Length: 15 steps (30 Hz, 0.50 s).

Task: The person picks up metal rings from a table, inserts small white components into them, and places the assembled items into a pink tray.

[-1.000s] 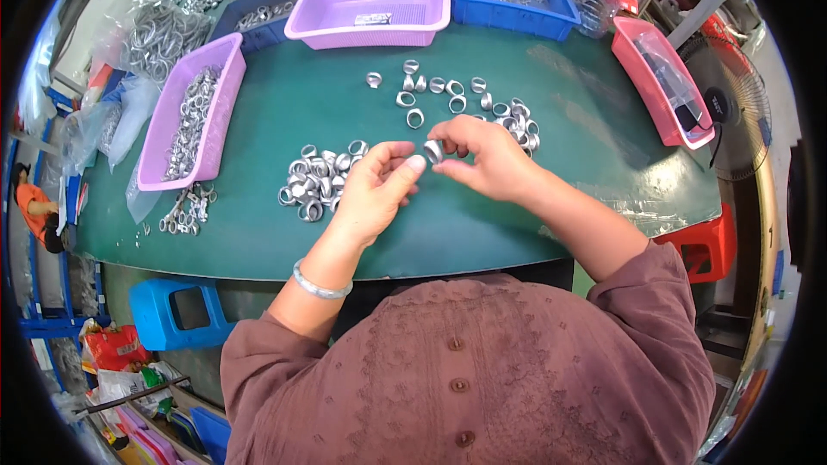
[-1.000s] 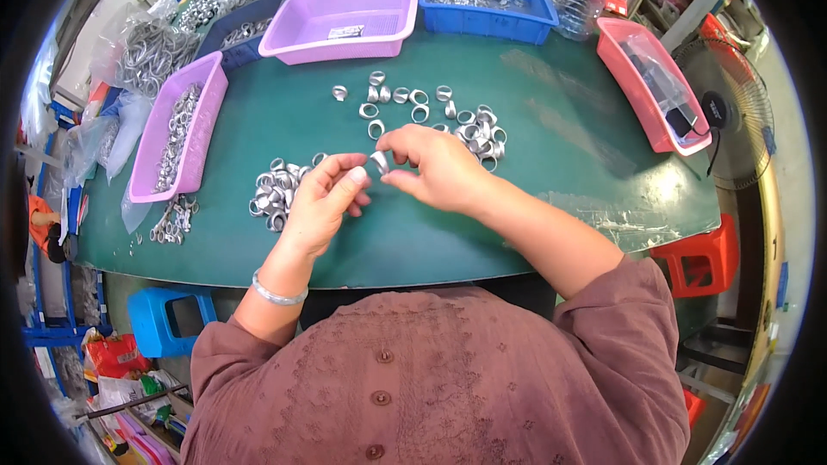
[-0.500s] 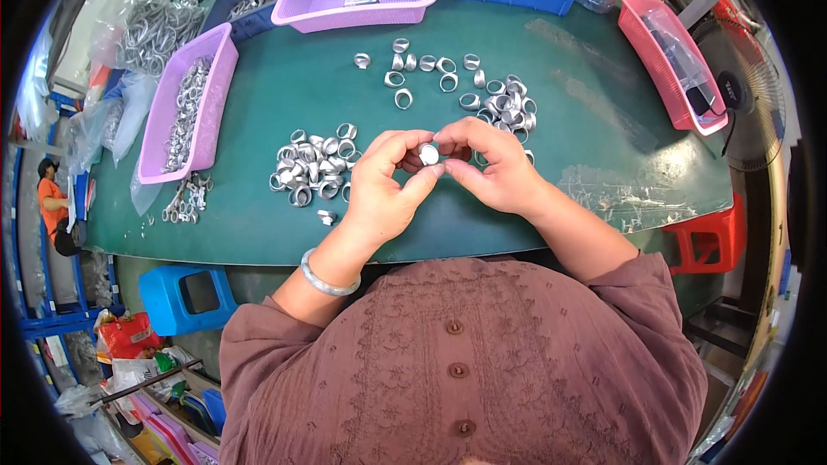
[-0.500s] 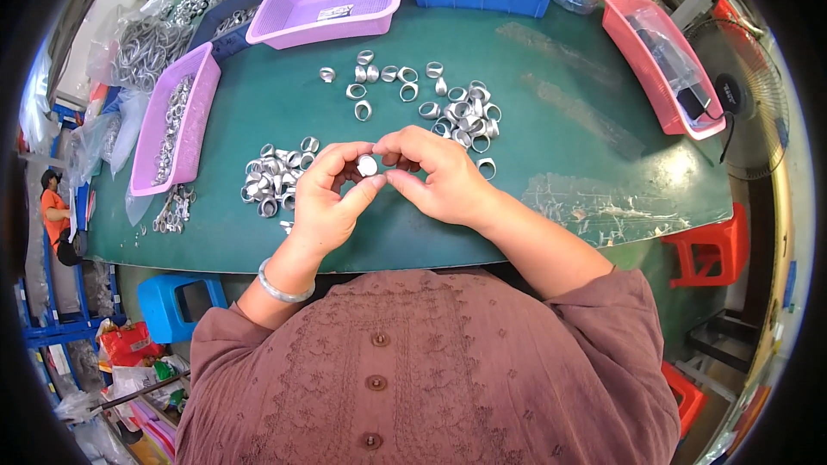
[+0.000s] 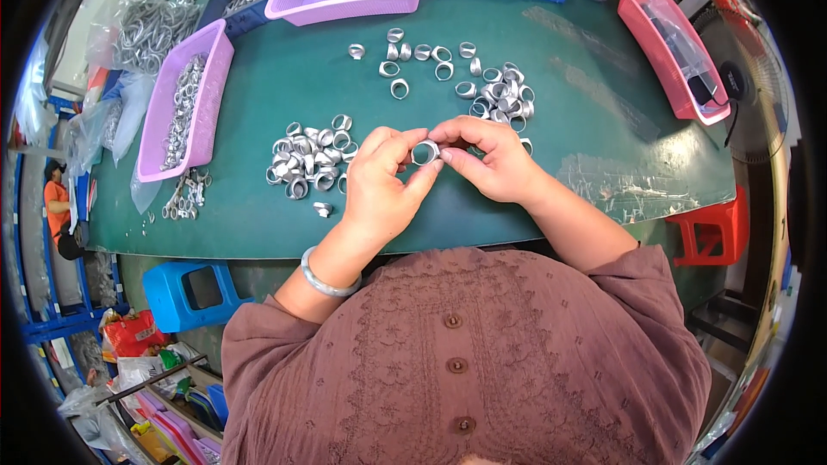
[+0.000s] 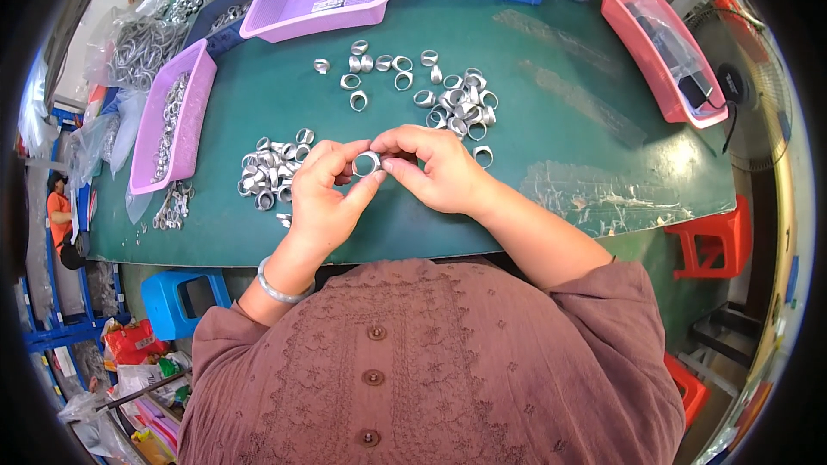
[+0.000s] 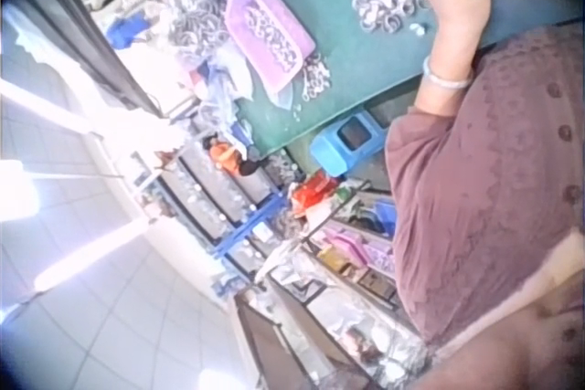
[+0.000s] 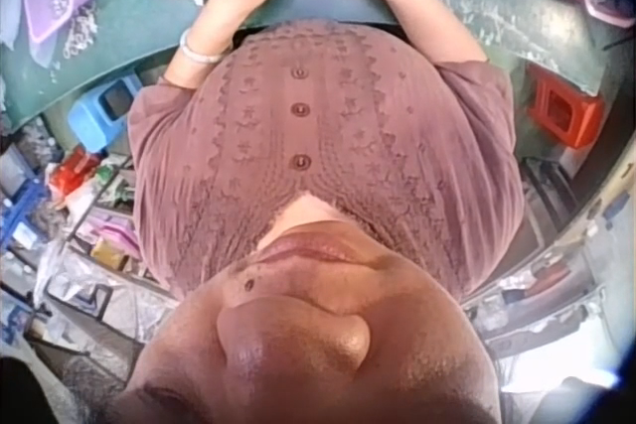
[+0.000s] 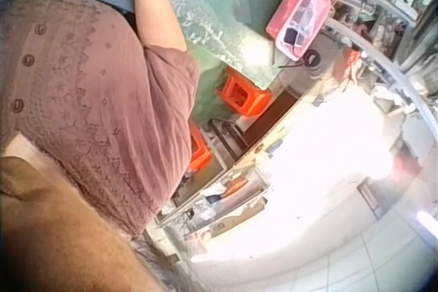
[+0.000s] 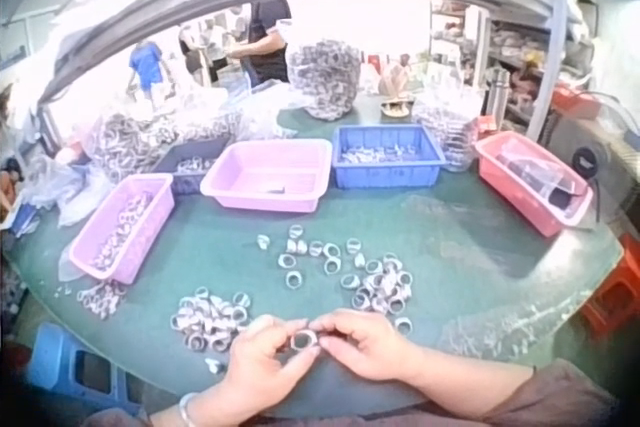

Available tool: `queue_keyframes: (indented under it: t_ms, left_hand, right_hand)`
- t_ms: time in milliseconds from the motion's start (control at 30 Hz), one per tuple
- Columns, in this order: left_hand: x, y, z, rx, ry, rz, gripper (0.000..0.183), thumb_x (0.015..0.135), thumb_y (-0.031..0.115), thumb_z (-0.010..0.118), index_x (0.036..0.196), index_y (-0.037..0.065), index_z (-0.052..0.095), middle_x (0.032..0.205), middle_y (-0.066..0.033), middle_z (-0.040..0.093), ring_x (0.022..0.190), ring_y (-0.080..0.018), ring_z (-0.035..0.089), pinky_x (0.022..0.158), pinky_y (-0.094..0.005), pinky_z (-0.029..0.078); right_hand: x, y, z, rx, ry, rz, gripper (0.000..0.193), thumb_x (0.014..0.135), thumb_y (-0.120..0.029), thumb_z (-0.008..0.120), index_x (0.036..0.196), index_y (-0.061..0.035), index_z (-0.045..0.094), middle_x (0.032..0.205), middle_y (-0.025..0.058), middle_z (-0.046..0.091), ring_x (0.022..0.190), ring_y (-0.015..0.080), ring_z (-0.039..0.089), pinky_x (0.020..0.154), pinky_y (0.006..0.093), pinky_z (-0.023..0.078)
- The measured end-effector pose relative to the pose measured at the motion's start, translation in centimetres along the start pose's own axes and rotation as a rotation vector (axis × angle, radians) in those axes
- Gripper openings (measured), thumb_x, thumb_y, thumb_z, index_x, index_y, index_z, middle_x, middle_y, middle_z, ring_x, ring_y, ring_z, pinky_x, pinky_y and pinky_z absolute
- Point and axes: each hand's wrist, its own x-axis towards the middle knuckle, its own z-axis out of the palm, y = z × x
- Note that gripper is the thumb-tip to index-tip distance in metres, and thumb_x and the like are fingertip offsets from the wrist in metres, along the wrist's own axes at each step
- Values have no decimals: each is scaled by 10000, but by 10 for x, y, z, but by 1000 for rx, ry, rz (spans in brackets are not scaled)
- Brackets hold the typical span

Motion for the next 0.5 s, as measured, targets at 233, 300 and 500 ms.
queue_keyframes:
  t_ms: [233, 300, 500]
  left_hand:
    - [-3, -1, -2, -6, -7, -40, 297, 650, 68, 701, 925, 8, 606, 692, -53, 501, 584, -129, 498, 527, -241, 434]
    - [-6, -2, -3, -7, -6, -51, 298, 648, 70, 701, 924, 7, 607, 688, -54, 499, 582, -128, 498, 524, -241, 433]
    - [-14, -15, -5, -398, -52, -405, 236, 721, 54, 651, 941, 20, 573, 688, 9, 497, 598, -75, 468, 530, -200, 384]
  right_hand:
    - [1, -4, 1, -36, -44, 17, 178, 790, 6, 539, 966, 4, 568, 841, 82, 604, 767, 140, 587, 687, 254, 464]
    - [2, -3, 2, -45, -55, 27, 172, 786, -2, 545, 955, -1, 572, 836, 88, 605, 753, 152, 590, 674, 259, 465]
    - [32, 2, -2, -493, -47, -15, 129, 750, -36, 574, 873, -1, 584, 780, 118, 582, 687, 238, 577, 608, 305, 453]
